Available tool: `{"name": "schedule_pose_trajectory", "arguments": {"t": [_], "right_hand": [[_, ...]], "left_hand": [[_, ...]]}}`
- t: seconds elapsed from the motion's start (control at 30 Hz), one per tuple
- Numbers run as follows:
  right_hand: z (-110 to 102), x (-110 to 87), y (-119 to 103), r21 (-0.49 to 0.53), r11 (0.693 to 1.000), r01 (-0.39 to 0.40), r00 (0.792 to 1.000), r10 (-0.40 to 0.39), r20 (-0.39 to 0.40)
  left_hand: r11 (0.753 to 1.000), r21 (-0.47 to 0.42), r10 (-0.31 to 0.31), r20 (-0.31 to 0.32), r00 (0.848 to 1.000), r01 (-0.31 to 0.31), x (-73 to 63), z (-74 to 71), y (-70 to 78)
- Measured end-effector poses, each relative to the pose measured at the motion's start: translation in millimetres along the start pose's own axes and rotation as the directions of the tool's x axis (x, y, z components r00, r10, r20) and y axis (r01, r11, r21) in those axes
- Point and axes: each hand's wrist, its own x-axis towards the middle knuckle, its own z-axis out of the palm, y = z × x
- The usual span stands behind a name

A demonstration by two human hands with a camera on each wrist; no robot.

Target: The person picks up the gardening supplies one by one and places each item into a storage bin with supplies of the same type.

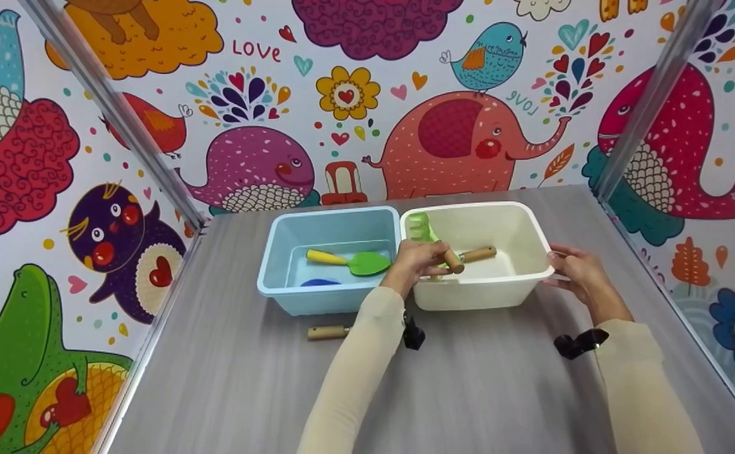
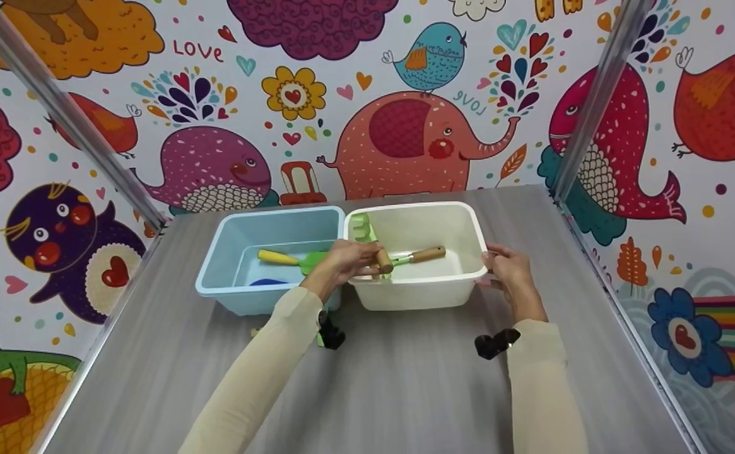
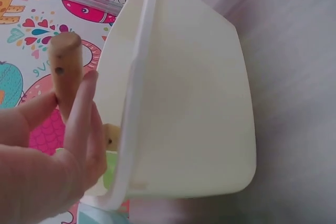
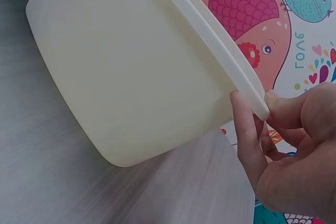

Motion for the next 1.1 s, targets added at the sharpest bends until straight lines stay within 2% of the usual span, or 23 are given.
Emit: {"name": "schedule_pose_trajectory", "arguments": {"t": [0.13,0.3,0.4,0.57,0.8,0.93,1.1], "right_hand": [[-1,-0.9,0,0.008,1.000,0.007,1.000,-0.007,0.004],[-1,-1.1,-1,0.009,1.000,0.001,1.000,-0.001,0.002],[-1,-1.2,1,0.002,1.000,0.014,1.000,-0.014,-0.002],[-1,-1.8,1,0.005,0.999,0.034,0.999,-0.034,-0.006],[0,-1.5,1,0.011,1.000,0.021,1.000,-0.021,-0.003],[1,-2.0,0,0.009,1.000,0.019,1.000,-0.019,0.003],[0,-2.5,0,0.003,1.000,0.018,1.000,-0.018,0.005]], "left_hand": [[0.998,0.055,0.018,-0.066,0.998,-0.015,-4.6,6.8,1.7],[0.982,0.187,0.051,-0.184,0.982,-0.016,-8.3,12.6,3.8],[0.978,0.205,0.066,-0.213,0.975,-0.022,-9.1,14.4,3.3],[0.981,0.188,0.090,-0.200,0.976,-0.052,-10.9,15.3,1.0],[0.963,0.262,0.118,-0.187,0.975,-0.066,-14.2,13.0,-3.1],[0.956,0.276,0.147,-0.152,0.977,-0.101,-17.9,4.9,-2.9],[0.946,0.277,0.198,-0.081,0.977,-0.169,-23.7,-12.2,-1.6]]}}
